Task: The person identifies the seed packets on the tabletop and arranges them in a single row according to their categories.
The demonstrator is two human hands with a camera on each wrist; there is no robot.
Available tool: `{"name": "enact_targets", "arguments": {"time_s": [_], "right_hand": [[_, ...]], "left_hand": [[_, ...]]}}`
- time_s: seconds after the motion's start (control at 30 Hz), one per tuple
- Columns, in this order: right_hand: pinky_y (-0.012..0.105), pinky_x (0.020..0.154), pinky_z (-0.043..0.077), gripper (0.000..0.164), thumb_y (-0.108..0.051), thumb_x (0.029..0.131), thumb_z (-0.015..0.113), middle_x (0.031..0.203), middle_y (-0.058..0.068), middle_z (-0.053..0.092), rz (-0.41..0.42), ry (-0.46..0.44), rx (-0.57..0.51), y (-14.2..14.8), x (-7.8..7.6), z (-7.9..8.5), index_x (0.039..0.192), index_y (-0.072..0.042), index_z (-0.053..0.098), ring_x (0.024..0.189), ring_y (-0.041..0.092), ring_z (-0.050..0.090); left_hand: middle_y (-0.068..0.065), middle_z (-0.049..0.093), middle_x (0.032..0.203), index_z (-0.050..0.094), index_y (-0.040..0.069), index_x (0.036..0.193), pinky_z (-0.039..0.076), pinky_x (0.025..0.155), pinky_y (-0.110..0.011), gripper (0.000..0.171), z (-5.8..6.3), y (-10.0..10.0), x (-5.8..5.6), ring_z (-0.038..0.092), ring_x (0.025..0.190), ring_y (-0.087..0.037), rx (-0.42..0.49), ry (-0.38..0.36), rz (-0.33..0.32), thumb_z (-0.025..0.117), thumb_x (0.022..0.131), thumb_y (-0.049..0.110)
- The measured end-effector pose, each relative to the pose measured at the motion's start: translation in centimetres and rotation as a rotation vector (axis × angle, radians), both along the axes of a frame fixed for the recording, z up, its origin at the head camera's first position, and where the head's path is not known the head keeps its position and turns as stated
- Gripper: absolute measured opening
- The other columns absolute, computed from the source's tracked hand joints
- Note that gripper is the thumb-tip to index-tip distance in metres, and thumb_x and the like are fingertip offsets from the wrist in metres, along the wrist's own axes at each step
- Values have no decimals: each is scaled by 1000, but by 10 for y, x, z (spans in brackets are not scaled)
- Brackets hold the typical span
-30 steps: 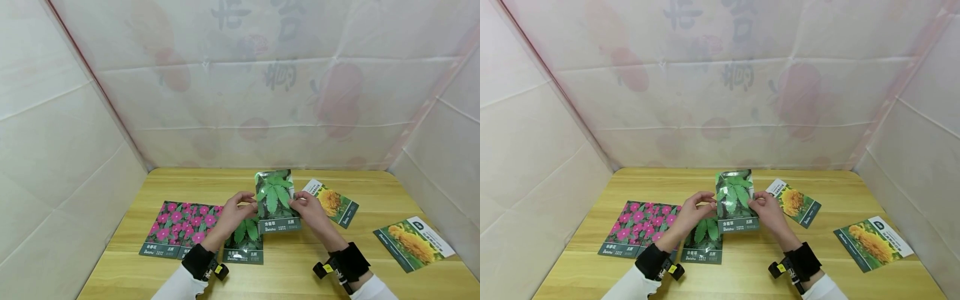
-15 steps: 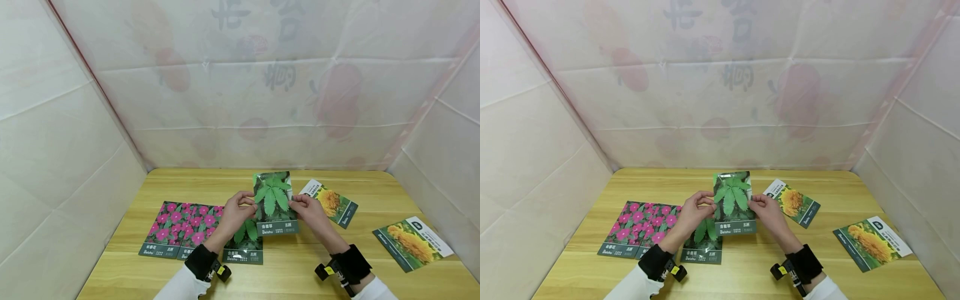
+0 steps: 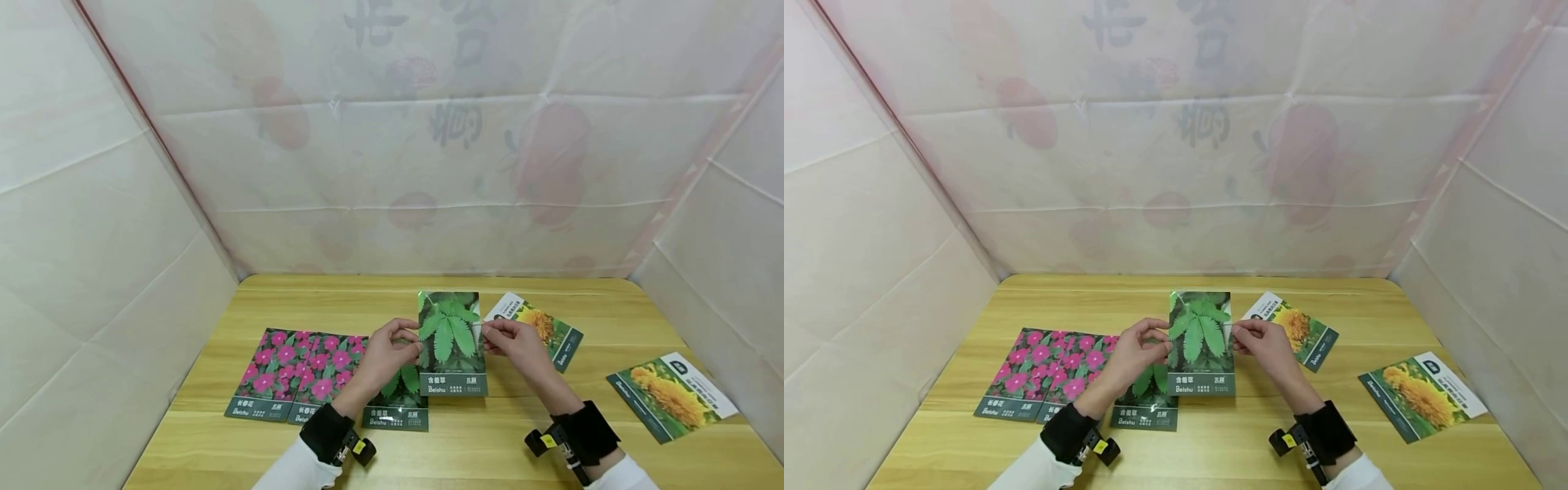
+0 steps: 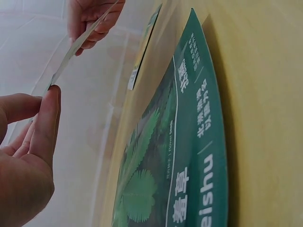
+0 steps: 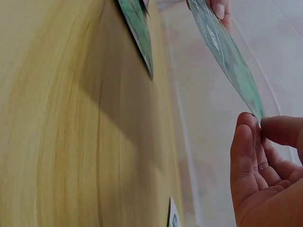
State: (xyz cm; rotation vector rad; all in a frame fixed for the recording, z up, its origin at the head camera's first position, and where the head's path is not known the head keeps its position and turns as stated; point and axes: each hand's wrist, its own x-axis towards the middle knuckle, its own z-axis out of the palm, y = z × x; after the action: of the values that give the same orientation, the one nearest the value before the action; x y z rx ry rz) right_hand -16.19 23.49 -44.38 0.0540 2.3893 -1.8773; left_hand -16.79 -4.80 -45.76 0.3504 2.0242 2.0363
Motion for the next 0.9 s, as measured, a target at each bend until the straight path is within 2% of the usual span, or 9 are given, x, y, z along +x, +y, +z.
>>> {"name": "enact_targets", "arguments": {"time_s": [0.17,0.37,0.43,0.63,0.8,0.9], "right_hand": [[37,84,63,34,-17,105,65,96,9,73,-13,-12,34,-1,1,0,128,9,65,86,17,69],[37,83,62,31,-14,105,64,94,12,70,-2,-11,71,-1,2,-2,125,10,65,86,19,68],[37,83,62,30,-13,105,63,94,12,69,4,-10,75,0,2,-2,125,10,64,86,19,67],[35,83,61,30,-12,107,60,96,12,67,17,-28,71,4,4,-2,127,10,63,86,18,66],[33,80,61,31,-14,107,60,96,13,66,28,-40,95,10,5,-5,126,10,62,86,19,65],[33,78,61,31,-13,106,61,93,13,66,31,-40,93,12,7,-7,125,11,63,84,20,64]], "left_hand": [[-16,66,108,57,0,137,64,81,-42,42,-2,1,1,72,81,-22,8,-7,-7,70,97,1],[-16,66,108,57,-2,138,63,83,-46,42,-2,2,4,72,81,-23,10,-17,-14,69,98,1],[-17,66,109,56,-2,138,63,85,-48,42,-3,2,4,72,84,-27,13,-18,-22,68,98,2],[-28,64,114,52,-7,141,59,93,-52,42,-1,-5,1,69,99,-48,36,11,-27,64,102,3],[-35,59,122,53,-1,141,57,97,-52,41,1,-16,-2,63,108,-54,37,37,-1,65,103,9],[-30,62,121,54,3,140,58,96,-51,39,-2,-23,-4,64,108,-51,10,88,17,64,104,15]]}}
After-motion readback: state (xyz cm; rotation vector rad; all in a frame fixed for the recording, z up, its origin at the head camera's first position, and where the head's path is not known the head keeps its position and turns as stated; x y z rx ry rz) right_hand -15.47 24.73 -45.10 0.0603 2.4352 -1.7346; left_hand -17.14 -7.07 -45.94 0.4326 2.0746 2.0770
